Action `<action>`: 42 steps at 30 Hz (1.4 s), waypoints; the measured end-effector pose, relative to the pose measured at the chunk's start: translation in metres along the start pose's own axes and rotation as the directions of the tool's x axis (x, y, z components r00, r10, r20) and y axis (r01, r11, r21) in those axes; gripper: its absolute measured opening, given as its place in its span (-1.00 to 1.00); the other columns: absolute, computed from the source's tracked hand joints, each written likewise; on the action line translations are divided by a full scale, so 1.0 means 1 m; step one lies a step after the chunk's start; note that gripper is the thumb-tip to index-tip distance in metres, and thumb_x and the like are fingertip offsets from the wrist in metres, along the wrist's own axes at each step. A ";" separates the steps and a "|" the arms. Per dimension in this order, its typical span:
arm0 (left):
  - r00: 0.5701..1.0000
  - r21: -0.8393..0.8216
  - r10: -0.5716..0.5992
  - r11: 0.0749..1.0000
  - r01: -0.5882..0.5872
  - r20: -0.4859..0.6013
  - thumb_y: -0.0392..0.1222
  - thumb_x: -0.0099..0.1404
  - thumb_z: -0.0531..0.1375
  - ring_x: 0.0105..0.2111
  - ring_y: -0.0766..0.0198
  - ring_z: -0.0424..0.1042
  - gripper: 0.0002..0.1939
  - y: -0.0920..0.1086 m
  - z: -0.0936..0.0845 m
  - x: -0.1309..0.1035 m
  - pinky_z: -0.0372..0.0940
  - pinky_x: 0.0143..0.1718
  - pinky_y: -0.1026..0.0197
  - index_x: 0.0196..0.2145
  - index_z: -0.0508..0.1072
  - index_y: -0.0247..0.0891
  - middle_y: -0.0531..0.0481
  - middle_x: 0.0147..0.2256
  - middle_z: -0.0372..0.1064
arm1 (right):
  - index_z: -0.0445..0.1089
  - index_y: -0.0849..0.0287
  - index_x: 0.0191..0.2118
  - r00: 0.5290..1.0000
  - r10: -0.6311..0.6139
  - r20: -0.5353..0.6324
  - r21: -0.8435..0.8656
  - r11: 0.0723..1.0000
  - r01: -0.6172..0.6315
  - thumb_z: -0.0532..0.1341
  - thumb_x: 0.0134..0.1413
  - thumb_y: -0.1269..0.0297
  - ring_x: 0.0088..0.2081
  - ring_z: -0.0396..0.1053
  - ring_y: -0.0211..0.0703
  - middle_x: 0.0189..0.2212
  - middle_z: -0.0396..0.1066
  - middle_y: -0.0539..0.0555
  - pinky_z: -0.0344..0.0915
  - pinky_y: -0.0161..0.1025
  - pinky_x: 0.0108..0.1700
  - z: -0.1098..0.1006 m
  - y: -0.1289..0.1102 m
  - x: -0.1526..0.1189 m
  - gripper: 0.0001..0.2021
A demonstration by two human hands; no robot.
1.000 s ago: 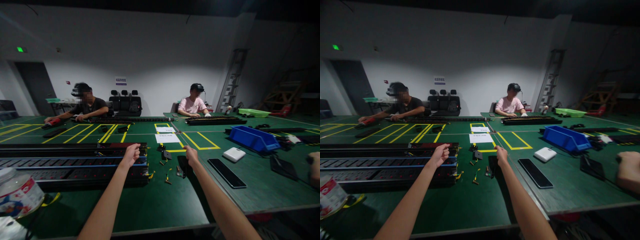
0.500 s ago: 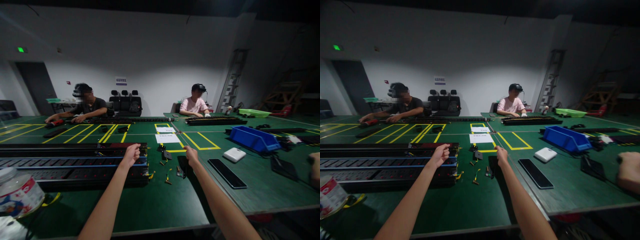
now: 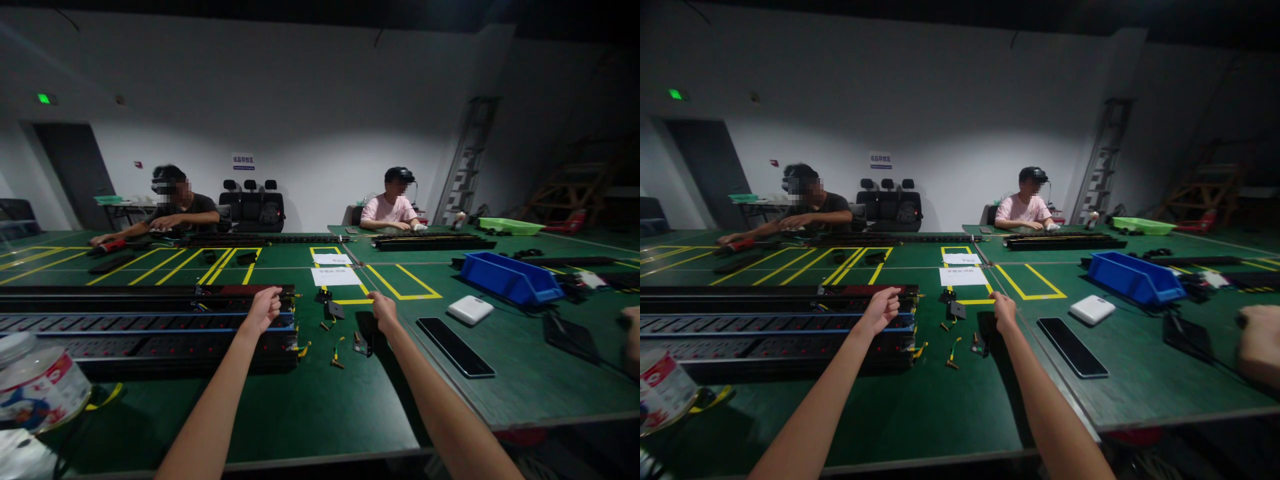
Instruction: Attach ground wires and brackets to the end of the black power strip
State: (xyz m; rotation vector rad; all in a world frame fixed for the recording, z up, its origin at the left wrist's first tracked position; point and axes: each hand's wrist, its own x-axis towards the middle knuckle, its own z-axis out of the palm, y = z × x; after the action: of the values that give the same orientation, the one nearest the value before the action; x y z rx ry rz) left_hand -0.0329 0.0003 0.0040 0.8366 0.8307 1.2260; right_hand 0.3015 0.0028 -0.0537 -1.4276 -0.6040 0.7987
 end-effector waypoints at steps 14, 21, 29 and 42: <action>1.000 -0.009 -0.014 1.000 0.014 -0.012 -0.24 0.05 0.33 -0.77 0.58 -0.18 -0.65 0.000 0.002 -0.001 -0.31 -0.73 0.43 -0.48 0.15 -0.21 0.37 -0.72 -0.19 | 0.36 0.21 -0.49 1.000 -0.007 0.020 0.013 1.000 0.007 0.21 -0.18 0.24 -0.72 -0.15 -0.39 -0.78 -0.10 -0.22 -0.20 -0.38 -0.70 -0.001 0.001 0.002 -0.87; 1.000 -0.011 -0.008 1.000 0.008 -0.025 -0.24 0.07 0.32 -0.77 0.56 -0.18 -0.68 -0.001 0.001 0.000 -0.30 -0.74 0.44 -0.48 0.16 -0.21 0.37 -0.72 -0.20 | 0.35 0.20 -0.48 1.000 0.003 0.015 0.012 1.000 -0.003 0.23 -0.18 0.25 -0.72 -0.15 -0.39 -0.78 -0.09 -0.23 -0.21 -0.39 -0.70 -0.001 0.004 0.006 -0.87; 1.000 -0.008 -0.005 1.000 0.005 -0.016 -0.22 0.06 0.34 -0.77 0.56 -0.16 -0.66 -0.003 -0.002 0.002 -0.29 -0.74 0.44 -0.46 0.17 -0.21 0.37 -0.72 -0.19 | 0.37 0.21 -0.46 0.999 0.006 0.031 0.010 1.000 -0.006 0.24 -0.18 0.22 -0.72 -0.17 -0.39 -0.77 -0.10 -0.23 -0.21 -0.39 -0.70 -0.002 0.006 0.006 -0.84; 1.000 0.004 -0.012 1.000 0.012 -0.014 -0.22 0.06 0.34 -0.78 0.57 -0.17 -0.62 -0.003 -0.001 0.001 -0.30 -0.73 0.43 -0.49 0.12 -0.19 0.36 -0.72 -0.17 | 0.37 0.23 -0.45 0.999 -0.014 0.045 0.029 0.999 0.013 0.22 -0.19 0.22 -0.72 -0.17 -0.40 -0.78 -0.12 -0.24 -0.23 -0.38 -0.70 -0.002 0.006 0.005 -0.83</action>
State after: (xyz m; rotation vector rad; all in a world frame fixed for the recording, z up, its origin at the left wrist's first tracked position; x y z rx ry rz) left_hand -0.0324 0.0013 0.0012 0.8259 0.8483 1.2208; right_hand 0.3055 0.0048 -0.0602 -1.3807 -0.6339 0.8283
